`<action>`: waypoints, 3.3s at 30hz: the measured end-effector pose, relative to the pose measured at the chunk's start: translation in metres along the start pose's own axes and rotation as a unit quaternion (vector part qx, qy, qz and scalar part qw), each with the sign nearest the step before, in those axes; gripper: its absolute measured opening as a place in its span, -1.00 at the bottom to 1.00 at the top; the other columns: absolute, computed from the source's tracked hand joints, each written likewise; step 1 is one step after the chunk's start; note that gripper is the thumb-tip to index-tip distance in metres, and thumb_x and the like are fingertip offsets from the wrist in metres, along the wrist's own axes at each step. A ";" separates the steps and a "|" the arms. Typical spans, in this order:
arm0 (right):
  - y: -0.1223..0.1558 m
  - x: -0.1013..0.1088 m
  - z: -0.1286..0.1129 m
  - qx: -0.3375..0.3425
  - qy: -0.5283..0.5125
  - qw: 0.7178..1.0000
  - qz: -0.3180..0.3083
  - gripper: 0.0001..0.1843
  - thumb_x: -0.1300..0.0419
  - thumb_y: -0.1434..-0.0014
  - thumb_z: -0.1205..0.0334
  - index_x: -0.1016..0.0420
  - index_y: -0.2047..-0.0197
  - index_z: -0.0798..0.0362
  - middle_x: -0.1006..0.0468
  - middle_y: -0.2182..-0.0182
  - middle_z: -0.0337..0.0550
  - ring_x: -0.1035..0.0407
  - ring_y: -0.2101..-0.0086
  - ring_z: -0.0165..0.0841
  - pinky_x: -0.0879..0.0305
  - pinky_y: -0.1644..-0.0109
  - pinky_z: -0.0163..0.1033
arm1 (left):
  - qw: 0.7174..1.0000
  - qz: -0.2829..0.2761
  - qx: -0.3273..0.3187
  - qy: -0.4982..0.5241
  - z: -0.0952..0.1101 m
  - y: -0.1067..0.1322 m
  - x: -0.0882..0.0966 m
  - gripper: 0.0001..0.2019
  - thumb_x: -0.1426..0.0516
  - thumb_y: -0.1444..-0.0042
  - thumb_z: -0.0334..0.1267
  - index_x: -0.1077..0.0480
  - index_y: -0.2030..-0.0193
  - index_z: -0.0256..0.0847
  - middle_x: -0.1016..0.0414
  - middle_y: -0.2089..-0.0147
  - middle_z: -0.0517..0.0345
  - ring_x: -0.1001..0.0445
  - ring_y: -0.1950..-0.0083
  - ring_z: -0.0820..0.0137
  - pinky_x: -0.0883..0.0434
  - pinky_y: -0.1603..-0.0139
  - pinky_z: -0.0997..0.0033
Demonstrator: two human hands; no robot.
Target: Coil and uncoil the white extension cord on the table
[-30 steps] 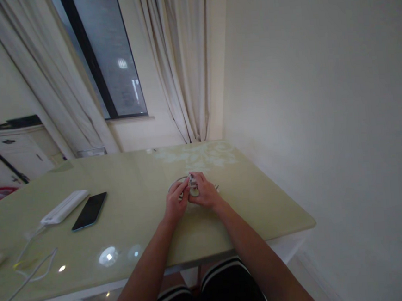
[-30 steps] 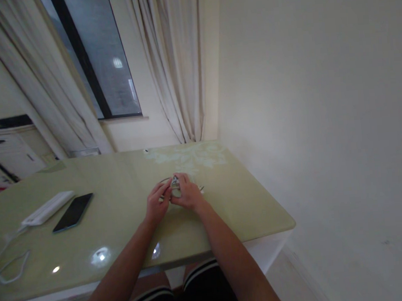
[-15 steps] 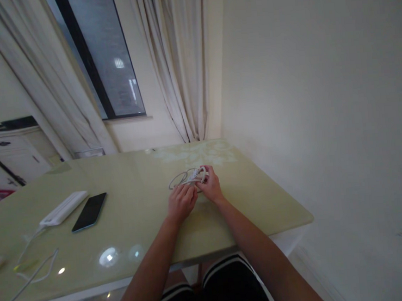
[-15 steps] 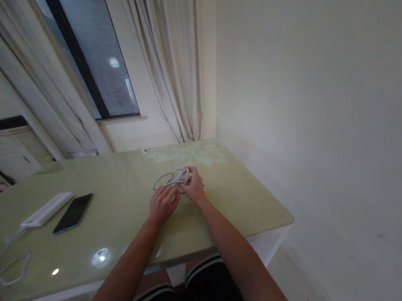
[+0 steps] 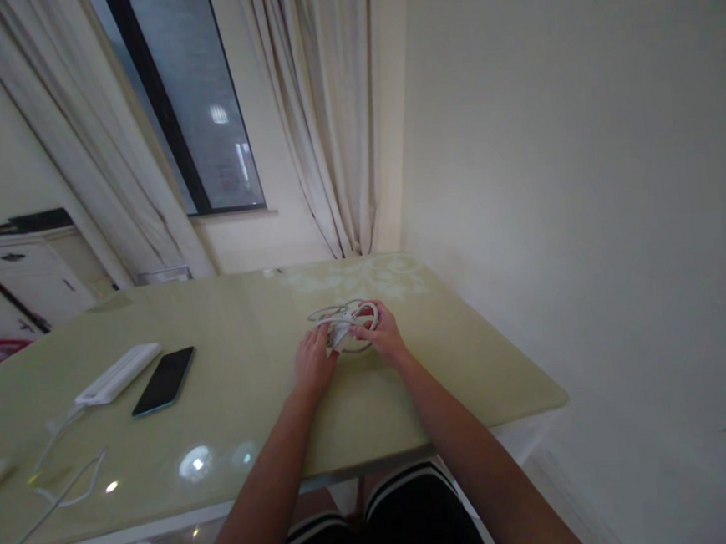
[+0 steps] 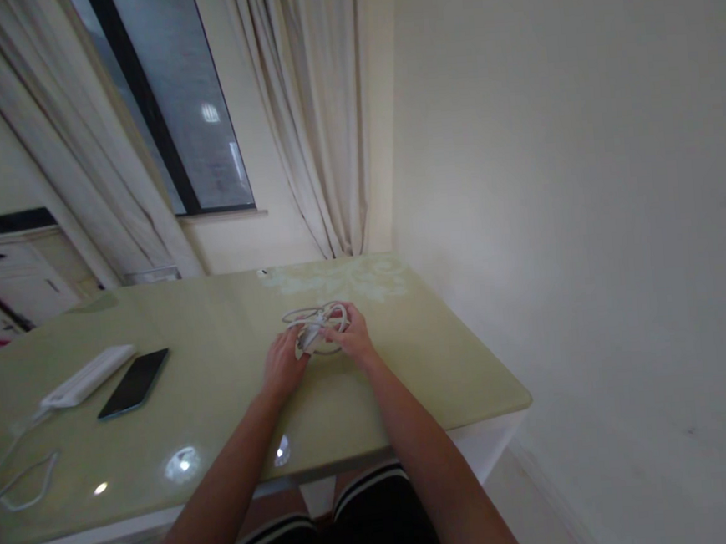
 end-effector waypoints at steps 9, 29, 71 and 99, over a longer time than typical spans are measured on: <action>0.009 -0.019 -0.012 0.085 0.136 0.983 -0.085 -0.42 -0.42 0.01 0.01 -0.35 -0.02 0.01 -0.54 0.19 -0.18 -0.47 0.24 -0.35 -0.48 0.17 -0.27 | 0.989 -0.042 -0.040 0.139 0.019 0.004 -0.007 -0.28 -0.22 -0.19 -0.11 -0.13 -0.44 -0.26 -0.32 -0.36 -0.32 -0.34 -0.36 0.02 -0.35 -0.31 -0.06; 0.023 -0.039 -0.024 0.166 0.571 0.781 -0.189 -0.34 0.18 -0.47 -0.20 -0.56 0.26 0.05 -0.58 0.39 -0.09 -0.38 0.41 -0.36 0.04 0.35 -0.32 | 0.899 -0.403 0.018 0.167 0.002 0.039 0.071 -0.60 -0.10 -0.22 0.05 -0.52 0.00 -0.19 -0.59 0.08 0.07 -0.51 0.10 0.23 -0.42 0.01 0.31; -0.037 0.052 -0.067 -0.011 0.261 0.965 -0.004 -0.37 -0.09 -0.24 -0.32 -0.43 0.53 0.08 -0.16 0.66 -0.31 -0.02 0.59 -0.49 0.13 0.44 -0.30 | 0.794 -0.057 0.364 0.483 -0.046 -0.008 0.067 -0.73 -0.20 -0.20 -0.07 -0.55 0.20 -0.26 -0.53 0.36 0.13 -0.38 0.45 0.46 -0.29 0.44 0.51; -0.009 0.052 0.045 -0.114 0.099 0.981 0.124 -0.64 -0.27 -0.01 -0.02 -0.67 0.28 0.09 -0.64 0.36 -0.16 -0.44 0.33 -0.34 -0.31 0.22 -0.28 | 0.905 0.068 0.345 0.239 -0.073 0.010 0.008 -0.67 -0.23 -0.07 -0.08 -0.61 0.15 -0.30 -0.66 0.19 -0.09 -0.59 0.19 0.22 -0.47 0.08 0.27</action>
Point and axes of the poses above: each hand's wrist, its own y-axis away from the middle knuckle, its own x-axis out of the back of the hand, z = x × y, the point moved 8 cm from there along -y, towards the middle knuckle
